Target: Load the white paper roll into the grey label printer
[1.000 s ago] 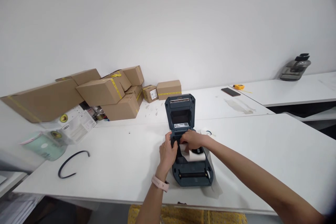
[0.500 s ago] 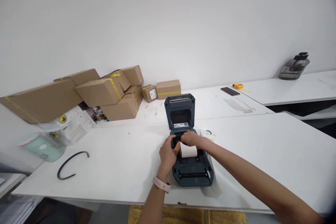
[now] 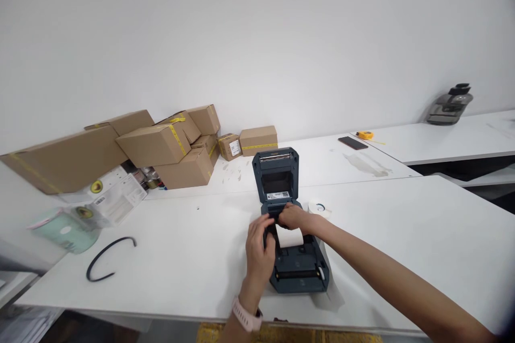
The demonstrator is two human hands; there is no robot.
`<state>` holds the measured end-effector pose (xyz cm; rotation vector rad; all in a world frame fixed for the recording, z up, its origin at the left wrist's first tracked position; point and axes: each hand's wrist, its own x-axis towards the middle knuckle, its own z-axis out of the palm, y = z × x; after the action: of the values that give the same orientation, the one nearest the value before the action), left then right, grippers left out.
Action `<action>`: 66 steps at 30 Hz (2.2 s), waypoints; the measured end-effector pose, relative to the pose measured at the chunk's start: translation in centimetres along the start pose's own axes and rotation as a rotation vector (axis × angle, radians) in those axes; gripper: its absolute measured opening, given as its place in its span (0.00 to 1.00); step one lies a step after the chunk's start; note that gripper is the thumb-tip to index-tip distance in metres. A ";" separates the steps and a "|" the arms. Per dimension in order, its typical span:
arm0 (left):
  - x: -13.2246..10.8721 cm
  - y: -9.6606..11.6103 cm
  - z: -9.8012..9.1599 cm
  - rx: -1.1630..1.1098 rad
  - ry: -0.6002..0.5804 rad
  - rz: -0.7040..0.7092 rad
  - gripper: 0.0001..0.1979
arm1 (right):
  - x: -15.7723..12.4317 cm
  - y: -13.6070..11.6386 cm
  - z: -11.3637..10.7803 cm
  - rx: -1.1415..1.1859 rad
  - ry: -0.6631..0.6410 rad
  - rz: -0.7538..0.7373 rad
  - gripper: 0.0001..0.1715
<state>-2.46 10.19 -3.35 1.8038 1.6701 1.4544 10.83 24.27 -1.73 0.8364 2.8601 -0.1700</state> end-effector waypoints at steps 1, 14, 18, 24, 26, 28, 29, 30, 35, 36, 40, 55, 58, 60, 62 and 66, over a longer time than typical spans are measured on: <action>-1.0 0.5 -0.2 -0.061 -0.039 0.030 0.19 | -0.2 0.0 -0.2 -0.009 -0.021 -0.016 0.15; -5.7 2.4 1.6 0.111 0.132 0.483 0.09 | -3.8 -0.8 -1.6 0.062 0.082 -0.034 0.19; -6.7 3.3 1.3 0.147 0.139 0.535 0.08 | -4.0 -0.7 -1.3 0.102 0.101 -0.034 0.19; -8.4 2.6 1.7 0.203 0.136 0.530 0.09 | -4.0 -0.8 -0.9 0.176 0.172 -0.050 0.16; -8.7 2.4 1.8 0.205 0.146 0.542 0.10 | -4.1 -0.8 -0.9 0.216 0.230 -0.064 0.14; -8.9 2.3 1.9 0.199 0.151 0.564 0.10 | -4.4 -0.8 -1.2 0.268 0.323 -0.080 0.09; -8.9 2.3 1.9 0.196 0.154 0.573 0.10 | -4.6 -0.8 -1.6 0.299 0.392 -0.079 0.06; -9.0 2.3 1.9 0.192 0.157 0.579 0.10 | -4.8 -0.7 -2.1 0.330 0.480 -0.064 0.04; -9.1 1.7 2.0 0.198 0.154 0.594 0.09 | -5.5 1.1 -6.8 0.433 1.061 0.211 0.26; -9.2 1.5 1.9 0.205 0.145 0.602 0.08 | -5.3 1.7 -7.8 0.471 1.158 0.259 0.27; -9.3 0.8 1.7 0.238 0.120 0.652 0.08 | -3.8 4.1 -10.9 0.786 1.214 0.291 0.33; -10.9 1.8 3.6 0.331 0.379 0.545 0.11 | -11.4 -3.0 -1.5 1.003 0.939 0.030 0.19; -11.1 1.6 3.2 0.364 0.360 0.561 0.09 | -12.9 -4.9 1.9 0.879 0.899 0.062 0.18; -11.2 1.2 3.2 0.362 0.405 0.590 0.09 | -13.3 -5.8 3.6 0.842 0.864 0.086 0.19; -11.3 0.7 3.4 0.368 0.435 0.612 0.09 | -13.5 -6.4 4.7 0.850 0.834 0.121 0.20; -12.0 0.0 3.9 0.374 0.447 0.581 0.09 | -13.6 -7.5 5.9 1.026 0.833 0.289 0.30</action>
<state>2.77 1.33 -10.67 2.4614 1.7960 2.0091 18.77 9.98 -4.59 1.8101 3.1817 -1.6984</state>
